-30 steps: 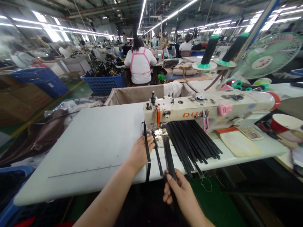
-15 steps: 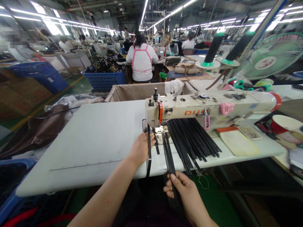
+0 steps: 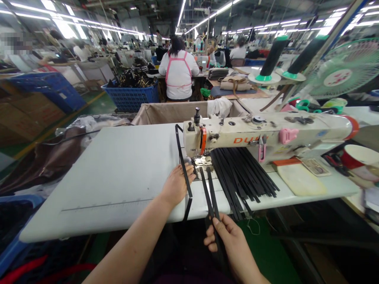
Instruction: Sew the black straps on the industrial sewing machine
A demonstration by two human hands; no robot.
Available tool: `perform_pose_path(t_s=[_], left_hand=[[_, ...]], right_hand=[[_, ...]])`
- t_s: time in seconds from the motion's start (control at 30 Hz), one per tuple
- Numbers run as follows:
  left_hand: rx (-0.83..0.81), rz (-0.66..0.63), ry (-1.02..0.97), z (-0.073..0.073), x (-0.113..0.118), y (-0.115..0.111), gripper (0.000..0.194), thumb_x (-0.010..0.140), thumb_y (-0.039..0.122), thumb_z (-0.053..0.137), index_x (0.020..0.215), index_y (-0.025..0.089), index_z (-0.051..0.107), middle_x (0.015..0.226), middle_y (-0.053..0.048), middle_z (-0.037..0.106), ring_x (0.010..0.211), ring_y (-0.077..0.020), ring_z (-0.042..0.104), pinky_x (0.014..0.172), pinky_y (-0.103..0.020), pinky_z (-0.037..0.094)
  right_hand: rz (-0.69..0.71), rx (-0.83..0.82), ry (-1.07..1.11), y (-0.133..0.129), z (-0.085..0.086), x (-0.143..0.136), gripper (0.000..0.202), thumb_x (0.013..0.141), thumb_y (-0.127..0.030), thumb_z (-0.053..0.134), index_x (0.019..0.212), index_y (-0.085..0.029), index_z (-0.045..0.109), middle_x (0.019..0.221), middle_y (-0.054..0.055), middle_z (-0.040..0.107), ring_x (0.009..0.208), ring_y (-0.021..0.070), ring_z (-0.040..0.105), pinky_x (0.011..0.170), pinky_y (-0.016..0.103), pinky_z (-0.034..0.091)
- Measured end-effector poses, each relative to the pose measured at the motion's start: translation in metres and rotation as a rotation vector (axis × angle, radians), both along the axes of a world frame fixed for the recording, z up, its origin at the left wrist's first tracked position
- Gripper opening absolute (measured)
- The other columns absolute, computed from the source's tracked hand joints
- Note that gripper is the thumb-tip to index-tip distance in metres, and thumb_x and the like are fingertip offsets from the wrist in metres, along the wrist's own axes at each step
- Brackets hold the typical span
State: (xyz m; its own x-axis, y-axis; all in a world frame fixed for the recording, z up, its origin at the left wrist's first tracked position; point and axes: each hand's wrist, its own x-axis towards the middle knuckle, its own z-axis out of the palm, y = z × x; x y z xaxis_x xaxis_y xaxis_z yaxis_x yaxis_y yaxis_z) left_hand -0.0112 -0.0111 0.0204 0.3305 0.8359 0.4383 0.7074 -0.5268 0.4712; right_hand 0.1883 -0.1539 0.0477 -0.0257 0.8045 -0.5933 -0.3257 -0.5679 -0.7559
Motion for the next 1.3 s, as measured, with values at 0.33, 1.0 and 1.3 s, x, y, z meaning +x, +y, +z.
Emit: perform_pose_path(t_s=[0.33,1.0,1.3], left_hand=[[0.009,0.005,0.05,0.001,0.0,0.0,0.034,0.104,0.033,0.051,0.132,0.02,0.065,0.137,-0.012,0.068,0.137,-0.0296,0.058,0.119,-0.053,0.046],[0.43,0.002,0.086,0.015,0.002,-0.025,0.028,0.096,0.011,0.05,0.113,0.024,0.068,0.117,-0.007,0.073,0.132,-0.0269,0.061,0.119,-0.049,0.043],[0.049,0.234,-0.057,-0.011,0.001,0.033,0.031,0.082,0.0,0.048,0.095,0.021,0.066,0.11,-0.01,0.07,0.111,-0.0268,0.066,0.106,-0.049,0.053]], right_hand=[[0.004,0.002,-0.011,0.001,0.0,-0.001,0.059,0.064,-0.068,0.086,0.086,-0.019,0.063,0.061,-0.002,0.068,0.05,0.014,0.067,0.045,0.021,0.049],[0.028,0.089,-0.059,0.002,-0.004,-0.006,0.064,0.067,-0.065,0.085,0.105,-0.018,0.063,0.063,-0.004,0.066,0.05,0.0155,0.067,0.043,0.024,0.051],[0.06,0.159,-0.094,0.008,-0.008,-0.017,0.076,0.075,-0.065,0.078,0.129,-0.02,0.047,0.064,-0.009,0.063,0.042,0.0142,0.063,0.038,0.024,0.049]])
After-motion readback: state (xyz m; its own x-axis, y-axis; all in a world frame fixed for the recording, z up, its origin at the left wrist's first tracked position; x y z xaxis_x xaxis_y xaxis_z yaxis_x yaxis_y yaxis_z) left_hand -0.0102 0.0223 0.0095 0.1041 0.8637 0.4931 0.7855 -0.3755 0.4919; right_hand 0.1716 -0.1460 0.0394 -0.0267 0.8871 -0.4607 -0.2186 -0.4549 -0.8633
